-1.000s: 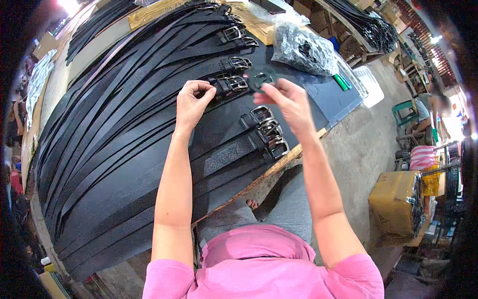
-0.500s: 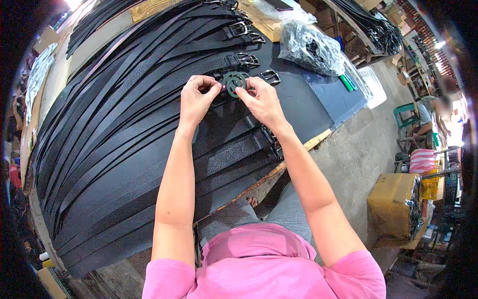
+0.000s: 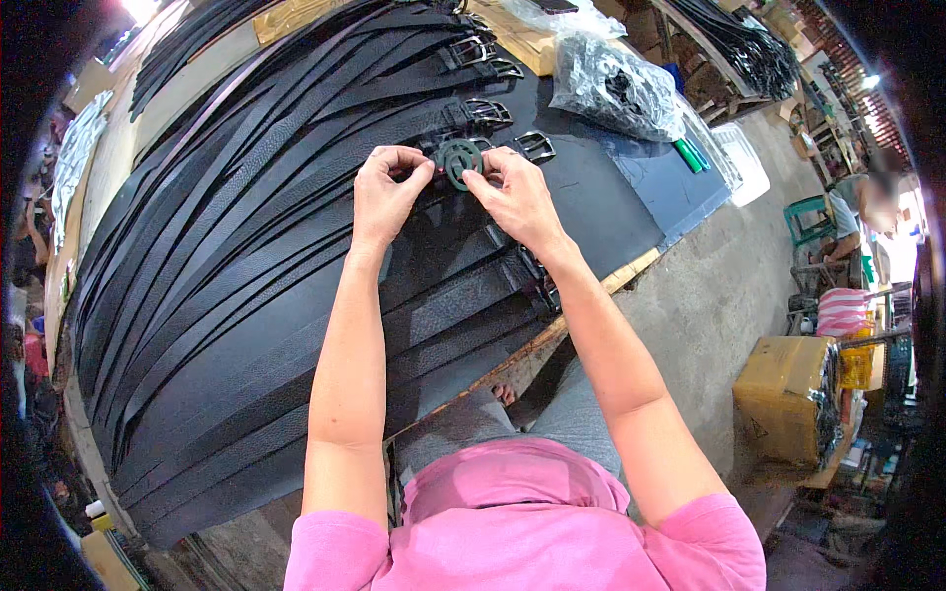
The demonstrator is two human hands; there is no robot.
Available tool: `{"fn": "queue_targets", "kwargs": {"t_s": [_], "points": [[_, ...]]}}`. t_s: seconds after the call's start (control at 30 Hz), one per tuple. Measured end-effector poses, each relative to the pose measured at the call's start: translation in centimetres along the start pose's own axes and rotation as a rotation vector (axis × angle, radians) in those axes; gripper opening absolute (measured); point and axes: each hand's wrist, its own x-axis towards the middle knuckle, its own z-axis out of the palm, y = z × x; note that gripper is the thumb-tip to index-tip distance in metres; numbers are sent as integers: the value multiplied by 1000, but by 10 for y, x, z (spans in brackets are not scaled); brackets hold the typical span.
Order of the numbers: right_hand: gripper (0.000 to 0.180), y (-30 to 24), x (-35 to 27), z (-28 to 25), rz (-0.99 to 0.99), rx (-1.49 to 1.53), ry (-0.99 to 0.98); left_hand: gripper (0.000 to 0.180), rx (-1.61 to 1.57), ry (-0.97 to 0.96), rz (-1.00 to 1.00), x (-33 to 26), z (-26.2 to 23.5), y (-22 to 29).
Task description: Attaching hardware and buckles to leather belts at a workshop table.
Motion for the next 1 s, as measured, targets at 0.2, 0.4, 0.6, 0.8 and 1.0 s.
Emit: {"fn": "queue_targets", "kwargs": {"t_s": [0.2,0.4,0.6,0.8,1.0], "points": [[22,2,1,-1,97,85,64,14,-103,45,-34,0,1,-4],[15,33,10,6,199,456,228,23,165,44,159,6,12,8],[18,33,8,11,178,504,276,24,563,-50,242,36,25,15],[24,37,10,16,85,260,344,19,419,34,237,30,38,10],[26,23,5,13,-39,140,367,17,240,138,131,10,31,13]]}}
